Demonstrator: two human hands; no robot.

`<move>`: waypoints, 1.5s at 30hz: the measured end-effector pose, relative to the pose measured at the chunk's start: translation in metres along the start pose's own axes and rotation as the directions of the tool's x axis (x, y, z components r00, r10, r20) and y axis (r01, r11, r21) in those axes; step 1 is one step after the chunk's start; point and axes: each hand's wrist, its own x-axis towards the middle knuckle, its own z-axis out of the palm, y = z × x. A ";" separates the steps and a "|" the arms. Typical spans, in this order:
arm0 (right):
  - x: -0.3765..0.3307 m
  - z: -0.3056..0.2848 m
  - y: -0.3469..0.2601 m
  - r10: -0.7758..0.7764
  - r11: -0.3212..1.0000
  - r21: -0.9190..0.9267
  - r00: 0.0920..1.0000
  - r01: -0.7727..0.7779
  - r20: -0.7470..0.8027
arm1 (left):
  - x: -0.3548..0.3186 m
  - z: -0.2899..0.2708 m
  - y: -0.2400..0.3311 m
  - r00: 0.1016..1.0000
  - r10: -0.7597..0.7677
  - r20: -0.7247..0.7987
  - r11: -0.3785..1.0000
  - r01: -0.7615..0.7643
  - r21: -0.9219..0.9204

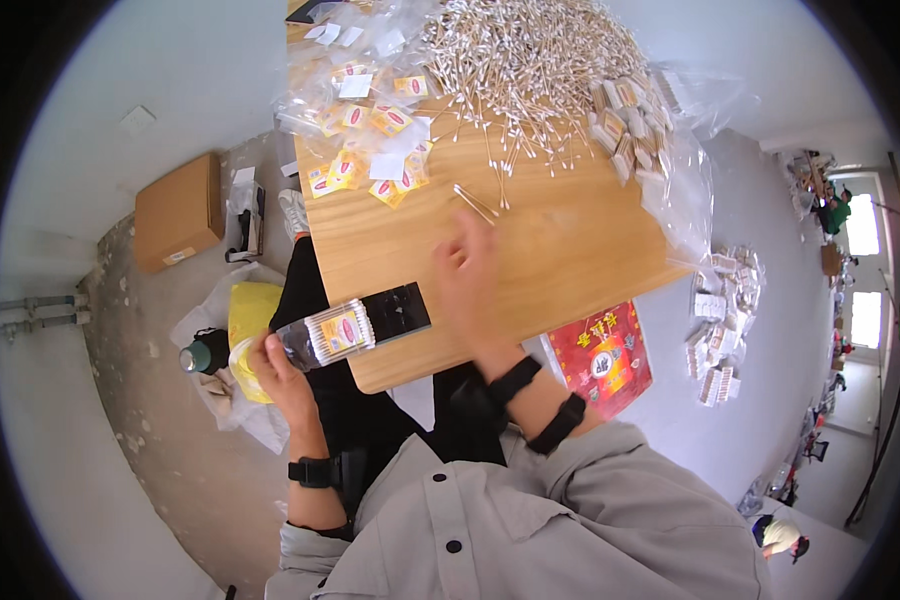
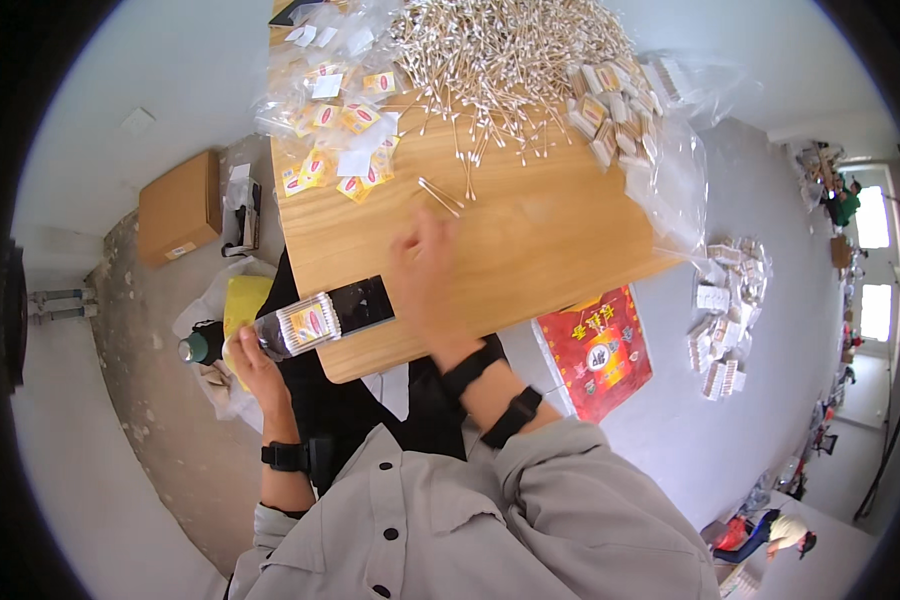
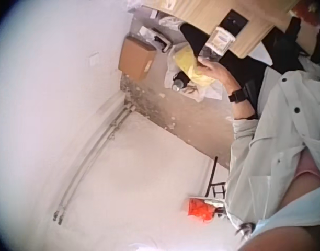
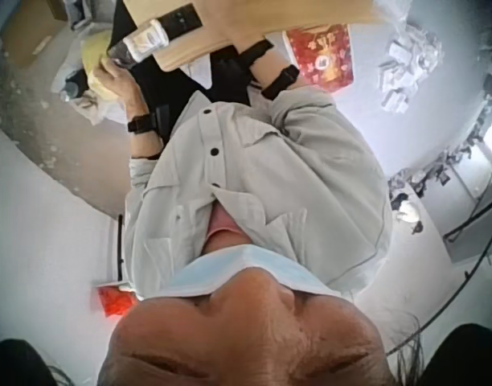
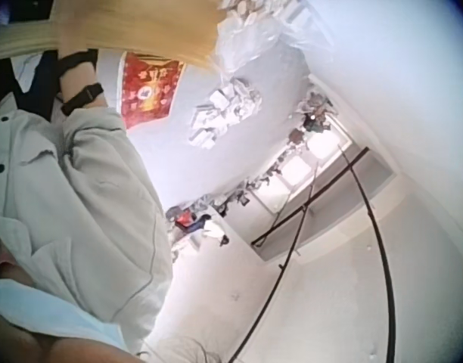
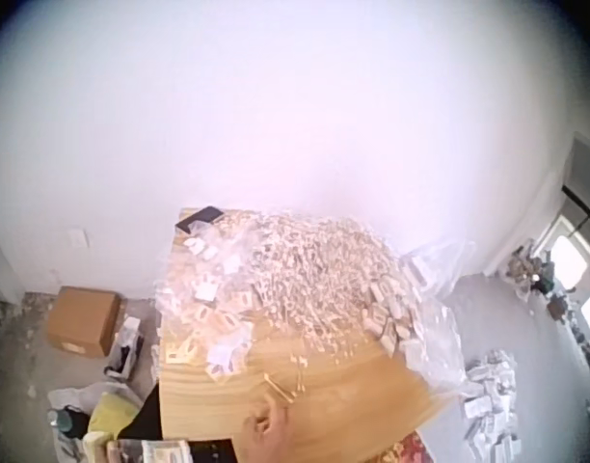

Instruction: Aligning cotton swabs on a table, packaging them into plastic containers, and applying labels.

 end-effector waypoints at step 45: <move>0.082 -0.069 0.074 0.054 0.943 -0.333 0.994 -0.019 0.098 | -0.073 0.159 0.066 0.598 0.294 0.746 0.420 -0.782 0.461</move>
